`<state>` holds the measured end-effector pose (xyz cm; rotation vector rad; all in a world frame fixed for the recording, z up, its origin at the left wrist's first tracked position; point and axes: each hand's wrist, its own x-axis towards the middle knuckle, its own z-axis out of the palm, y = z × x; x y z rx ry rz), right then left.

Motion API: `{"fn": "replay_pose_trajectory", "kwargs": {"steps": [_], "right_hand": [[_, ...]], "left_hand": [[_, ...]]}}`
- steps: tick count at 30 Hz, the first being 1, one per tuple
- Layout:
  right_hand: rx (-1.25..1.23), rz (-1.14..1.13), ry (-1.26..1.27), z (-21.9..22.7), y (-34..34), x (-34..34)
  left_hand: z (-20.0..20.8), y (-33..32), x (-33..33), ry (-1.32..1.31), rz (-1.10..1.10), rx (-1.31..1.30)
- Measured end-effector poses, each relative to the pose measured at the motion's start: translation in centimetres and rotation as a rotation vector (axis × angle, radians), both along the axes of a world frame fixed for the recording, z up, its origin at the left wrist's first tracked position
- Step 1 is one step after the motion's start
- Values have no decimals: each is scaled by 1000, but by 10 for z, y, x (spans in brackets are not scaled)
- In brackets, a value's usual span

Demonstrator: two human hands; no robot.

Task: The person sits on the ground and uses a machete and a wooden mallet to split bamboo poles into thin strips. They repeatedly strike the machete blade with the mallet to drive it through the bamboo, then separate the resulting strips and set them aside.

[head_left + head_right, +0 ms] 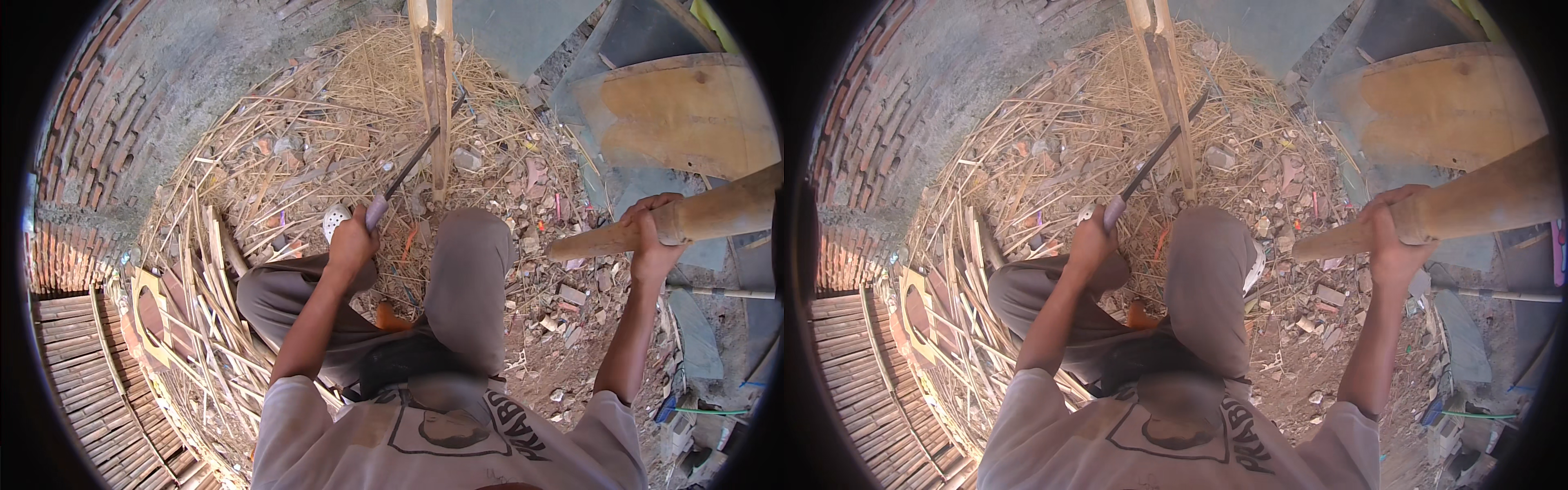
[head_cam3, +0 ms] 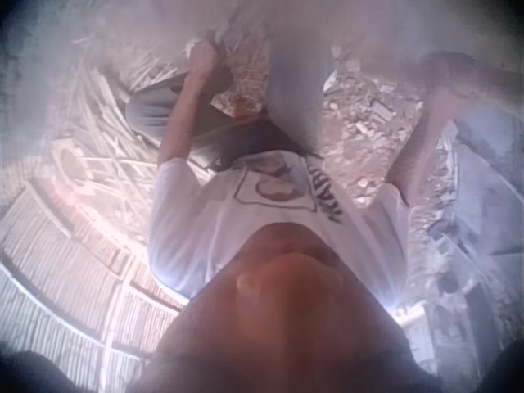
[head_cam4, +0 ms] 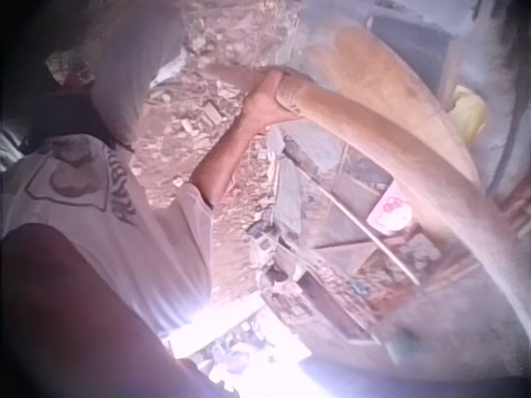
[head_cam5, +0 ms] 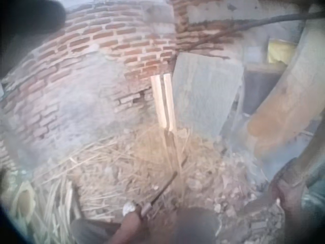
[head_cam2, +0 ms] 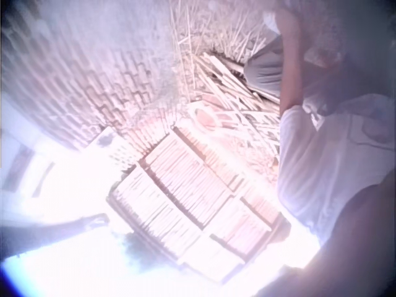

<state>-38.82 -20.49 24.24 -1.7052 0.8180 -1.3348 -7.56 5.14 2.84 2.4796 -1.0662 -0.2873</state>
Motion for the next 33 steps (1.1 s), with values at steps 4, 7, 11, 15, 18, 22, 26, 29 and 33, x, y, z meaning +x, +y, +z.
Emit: {"fn": "replay_pose_trajectory", "kwargs": {"steps": [4, 7, 11, 15, 18, 22, 26, 29, 33], "right_hand": [[588, 193, 892, -190, 5, -19], [552, 281, 1039, -274, 7, -62], [511, 279, 958, -101, -13, -46], [248, 15, 685, 25, -21, -50], [70, -46, 395, 52, -23, -45], [103, 31, 0, -56, -30, 1], [335, 325, 858, -290, -10, -76], [780, 260, 1067, -248, -11, -49], [699, 258, 872, -160, -31, -60]], "left_hand": [[4, -9, -3, 12, -8, 42], [9, -15, 2, -27, -75, 91], [-7, 0, -7, 34, -49, 125], [-3, 0, -16, 70, -27, 90], [-9, -6, -19, 107, -6, 86], [-13, 0, -21, 124, 37, 108], [-15, -18, -14, 107, -7, 48], [-15, -18, 6, 104, -3, 199], [-44, -23, 0, 97, -21, 110]]}}
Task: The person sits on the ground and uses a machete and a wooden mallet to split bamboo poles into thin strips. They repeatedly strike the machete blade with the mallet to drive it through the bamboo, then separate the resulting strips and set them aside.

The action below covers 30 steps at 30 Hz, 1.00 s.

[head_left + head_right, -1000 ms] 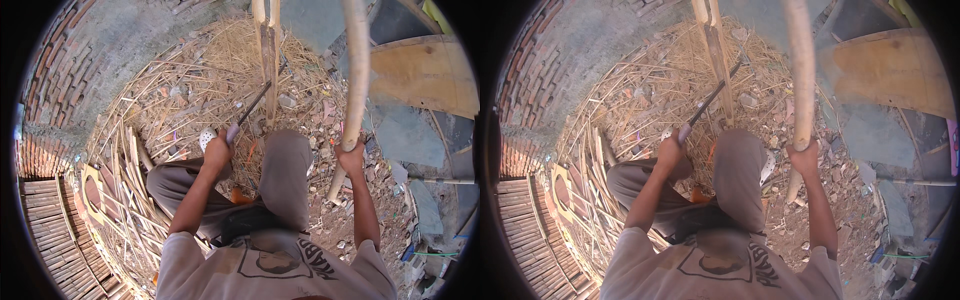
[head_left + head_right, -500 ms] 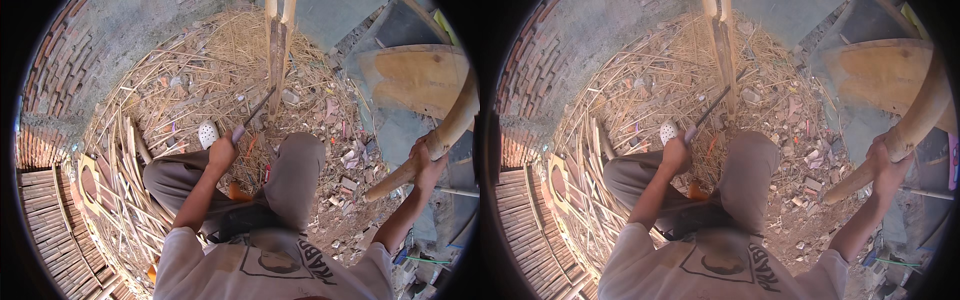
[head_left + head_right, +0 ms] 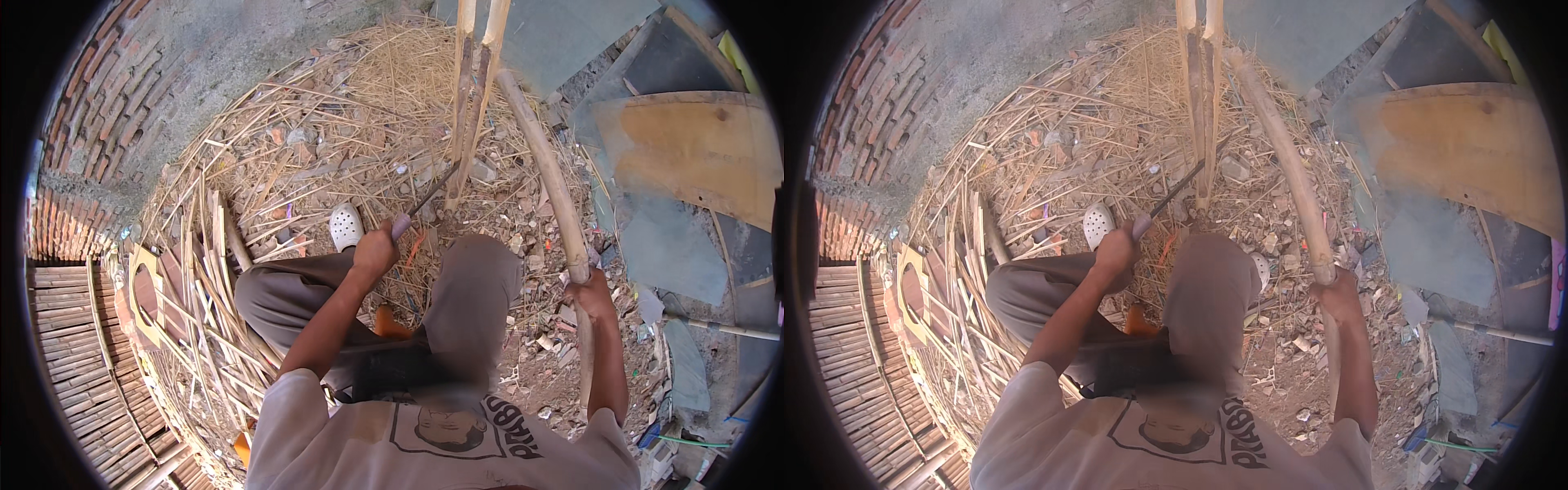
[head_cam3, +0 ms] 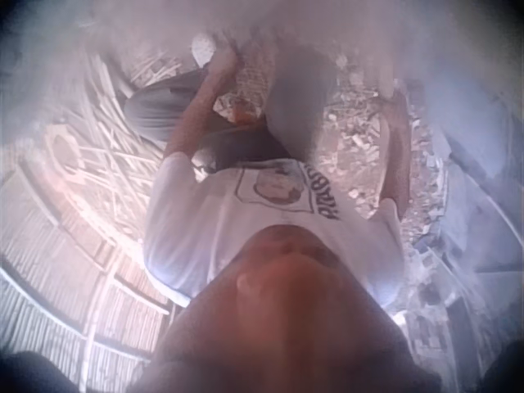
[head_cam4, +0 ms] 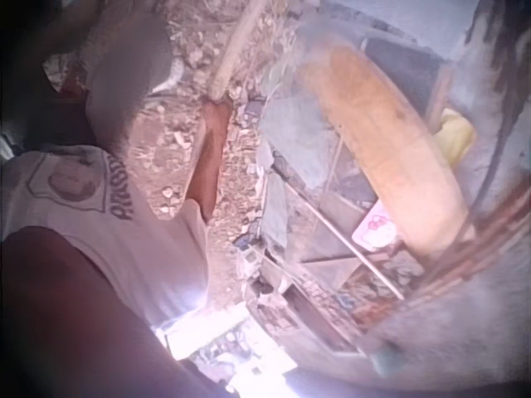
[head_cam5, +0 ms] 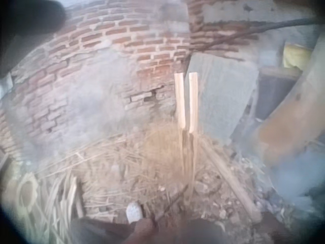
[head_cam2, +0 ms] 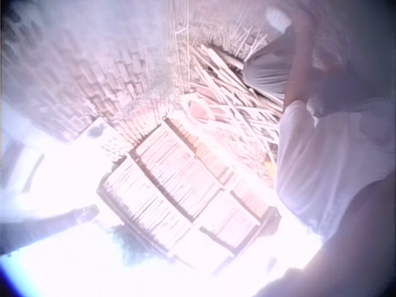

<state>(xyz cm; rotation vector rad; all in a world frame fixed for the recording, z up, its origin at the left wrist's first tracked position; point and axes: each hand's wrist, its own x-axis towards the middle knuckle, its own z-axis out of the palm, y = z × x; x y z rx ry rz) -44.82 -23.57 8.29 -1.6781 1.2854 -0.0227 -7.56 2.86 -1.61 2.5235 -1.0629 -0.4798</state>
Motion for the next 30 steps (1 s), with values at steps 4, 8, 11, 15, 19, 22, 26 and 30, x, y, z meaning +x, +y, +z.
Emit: {"fn": "replay_pose_trajectory", "kwargs": {"steps": [4, 8, 11, 15, 19, 22, 26, 30], "right_hand": [[-376, -180, -354, 131, -11, 28], [-552, -239, -772, 140, -15, 73], [-532, -279, -649, 40, -8, 75], [124, 141, 298, -136, 29, 8], [134, 131, 223, -88, 24, -15], [-7, 27, 70, 19, 12, 7], [-353, -103, -265, 123, -4, 23], [-499, -239, -691, 101, -6, 55]], "left_hand": [[-8, -2, -16, -8, 27, 15], [-5, 0, -24, -15, 69, -2], [-6, 5, -24, -3, 72, 31], [-13, 4, -22, 20, 55, 53], [-19, 8, -18, 74, 29, 121], [-40, 12, -23, 59, 31, 83], [-34, 13, -27, 48, 54, 71], [-45, 16, -31, -20, 53, 61]]}}
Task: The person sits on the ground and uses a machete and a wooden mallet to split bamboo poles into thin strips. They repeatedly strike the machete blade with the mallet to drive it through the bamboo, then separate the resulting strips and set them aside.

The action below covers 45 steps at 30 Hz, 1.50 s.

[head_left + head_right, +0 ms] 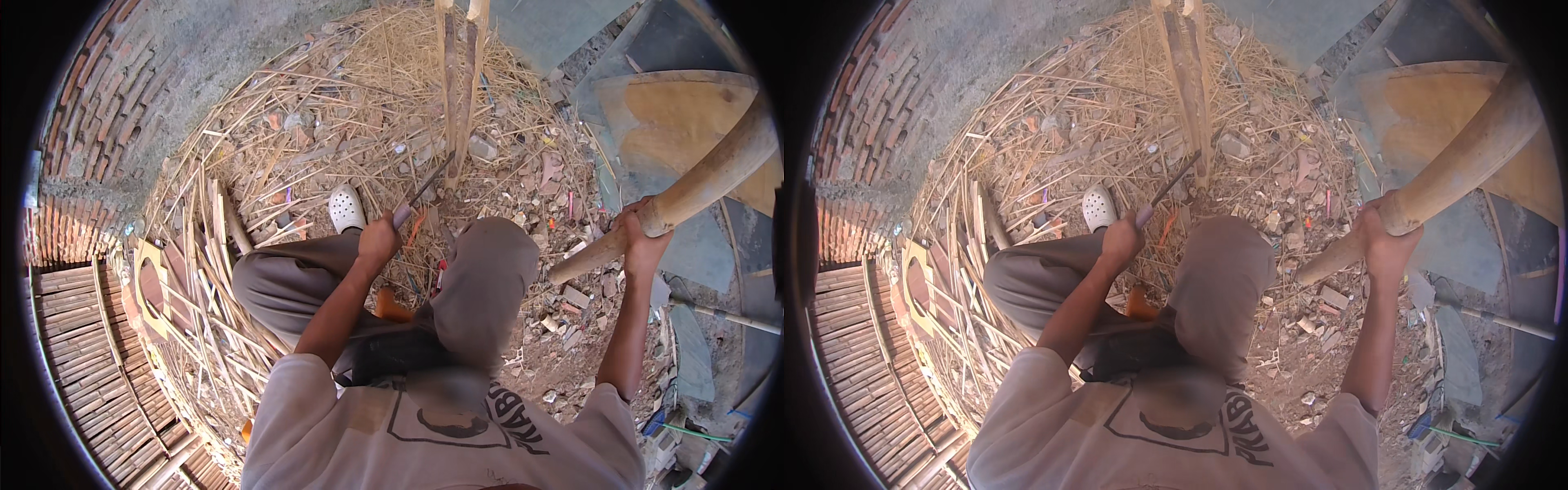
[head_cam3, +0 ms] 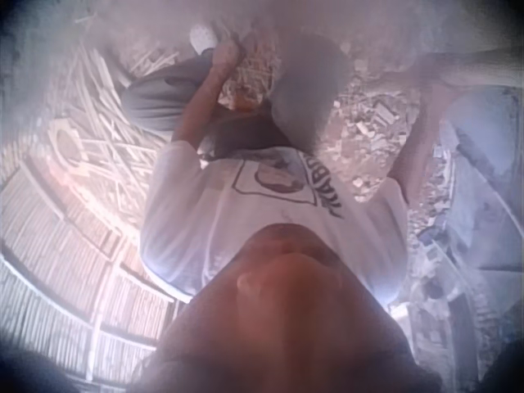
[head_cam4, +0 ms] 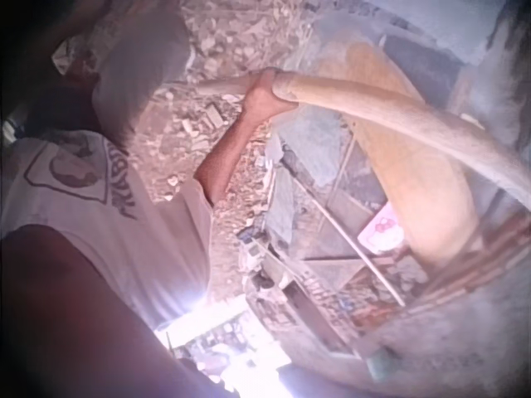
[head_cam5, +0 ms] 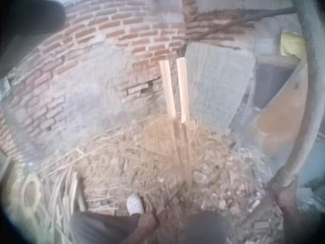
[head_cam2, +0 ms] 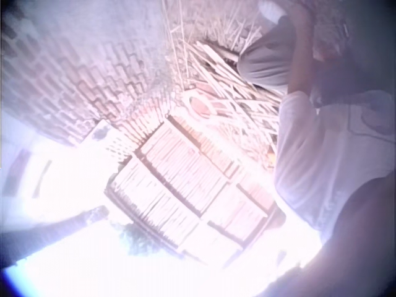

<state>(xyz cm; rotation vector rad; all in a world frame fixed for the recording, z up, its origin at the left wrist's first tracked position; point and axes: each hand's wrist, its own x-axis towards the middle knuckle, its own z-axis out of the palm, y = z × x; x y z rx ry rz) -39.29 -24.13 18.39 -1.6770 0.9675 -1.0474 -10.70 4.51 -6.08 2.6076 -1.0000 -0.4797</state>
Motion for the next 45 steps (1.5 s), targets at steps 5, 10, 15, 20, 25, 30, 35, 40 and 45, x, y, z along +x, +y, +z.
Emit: {"fn": "replay_pose_trajectory", "kwargs": {"steps": [5, 10, 15, 20, 25, 30, 35, 40, 45], "right_hand": [[300, 257, 652, -245, 36, -54], [673, 400, 875, -239, 42, -66], [326, 166, 592, -53, 3, -39], [-43, 28, 61, 31, -5, -9], [125, -32, 270, -132, 14, -2], [517, 299, 982, -350, 17, -133], [394, 236, 686, -118, -7, -61], [125, -49, 348, 1, -33, -46], [-20, -101, 59, -92, -14, -9]], "left_hand": [[-3, -9, -8, 44, 3, -49], [-14, -9, -5, 86, 14, 65], [-6, -8, -19, 111, 41, 26], [-17, -4, -20, 117, 76, 43], [-8, -9, -20, 146, 80, 61], [-24, -16, -10, 100, -2, 35], [-42, -5, -24, 92, 24, 45], [-29, -8, -26, 126, 60, 62], [-35, -3, -28, 141, 58, 93]]}}
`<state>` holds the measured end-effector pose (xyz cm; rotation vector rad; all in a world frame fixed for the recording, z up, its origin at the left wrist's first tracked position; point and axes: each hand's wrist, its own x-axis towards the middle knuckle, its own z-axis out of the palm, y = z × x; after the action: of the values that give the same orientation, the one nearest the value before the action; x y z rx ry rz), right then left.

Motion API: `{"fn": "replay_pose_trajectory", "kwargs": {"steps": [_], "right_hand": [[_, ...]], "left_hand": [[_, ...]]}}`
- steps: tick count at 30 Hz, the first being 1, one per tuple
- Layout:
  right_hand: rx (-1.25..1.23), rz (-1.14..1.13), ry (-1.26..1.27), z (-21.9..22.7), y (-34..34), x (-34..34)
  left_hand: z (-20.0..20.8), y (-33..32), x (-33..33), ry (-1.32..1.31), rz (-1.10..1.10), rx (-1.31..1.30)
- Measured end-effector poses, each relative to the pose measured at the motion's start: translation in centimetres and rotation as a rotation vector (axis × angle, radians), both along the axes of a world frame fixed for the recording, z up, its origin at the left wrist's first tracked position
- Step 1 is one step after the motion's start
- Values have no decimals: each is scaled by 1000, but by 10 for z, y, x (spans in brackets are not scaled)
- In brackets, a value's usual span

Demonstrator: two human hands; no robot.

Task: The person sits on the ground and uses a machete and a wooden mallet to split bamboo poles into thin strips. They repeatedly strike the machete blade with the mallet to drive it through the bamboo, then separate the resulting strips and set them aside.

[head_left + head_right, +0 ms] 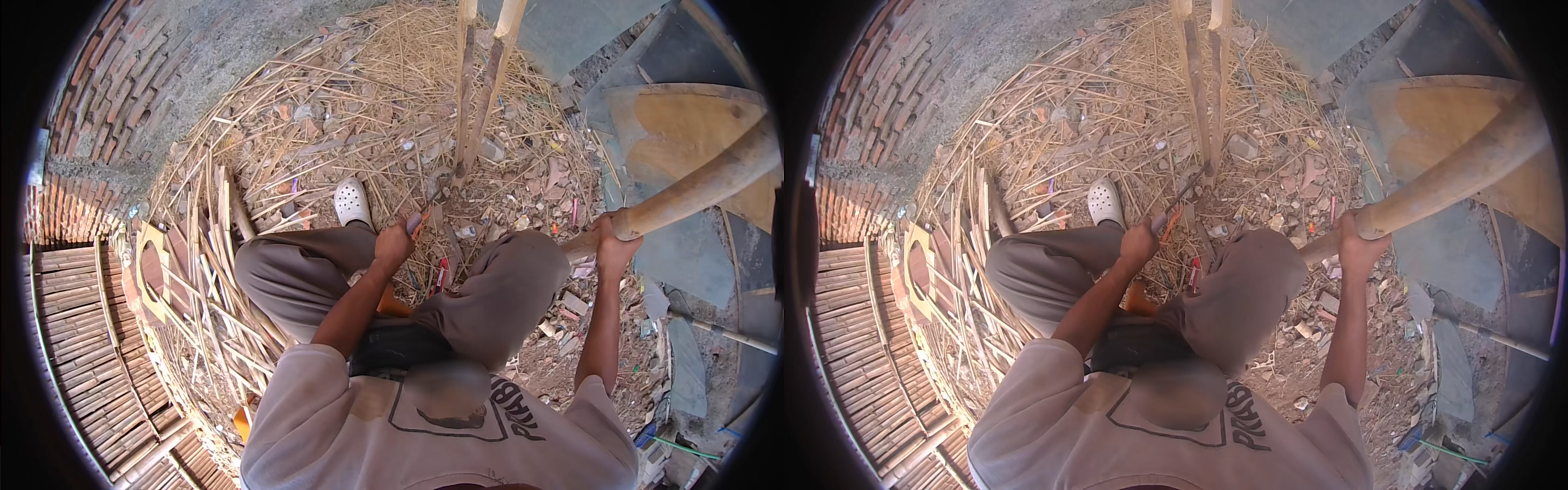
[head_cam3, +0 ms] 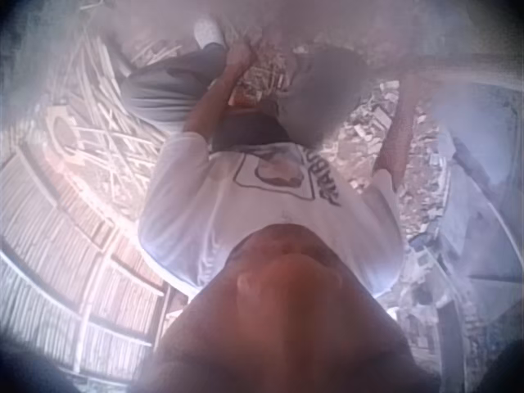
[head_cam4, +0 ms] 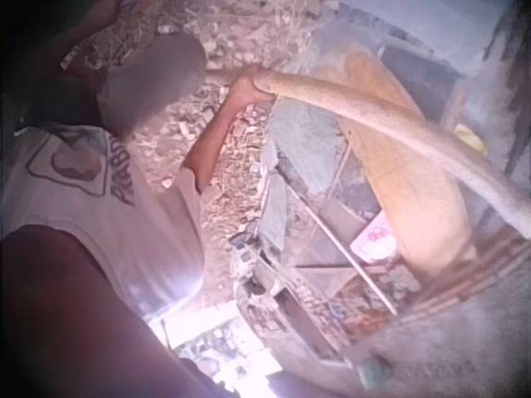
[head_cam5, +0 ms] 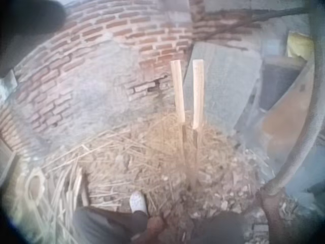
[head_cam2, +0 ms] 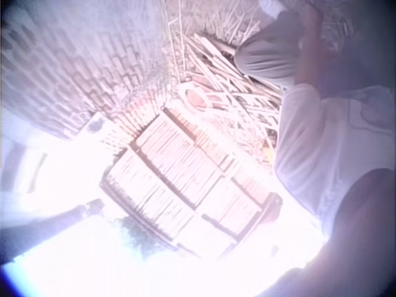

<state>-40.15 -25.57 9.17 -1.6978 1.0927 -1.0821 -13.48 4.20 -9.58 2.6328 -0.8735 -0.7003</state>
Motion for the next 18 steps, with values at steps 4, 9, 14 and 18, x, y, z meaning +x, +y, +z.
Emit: {"fn": "replay_pose_trajectory", "kwargs": {"steps": [4, 9, 14, 18], "right_hand": [[456, 333, 44, -175, 45, -60], [778, 384, 514, -157, 12, -76], [353, 258, 401, 57, -3, -25], [71, 108, 86, 104, -22, -16]], "left_hand": [[-8, -11, 3, -7, -1, -9], [-6, -2, 1, -55, -60, -44], [-7, 0, 1, -64, -39, 30], [-8, 1, 7, -72, -20, -9]]}}
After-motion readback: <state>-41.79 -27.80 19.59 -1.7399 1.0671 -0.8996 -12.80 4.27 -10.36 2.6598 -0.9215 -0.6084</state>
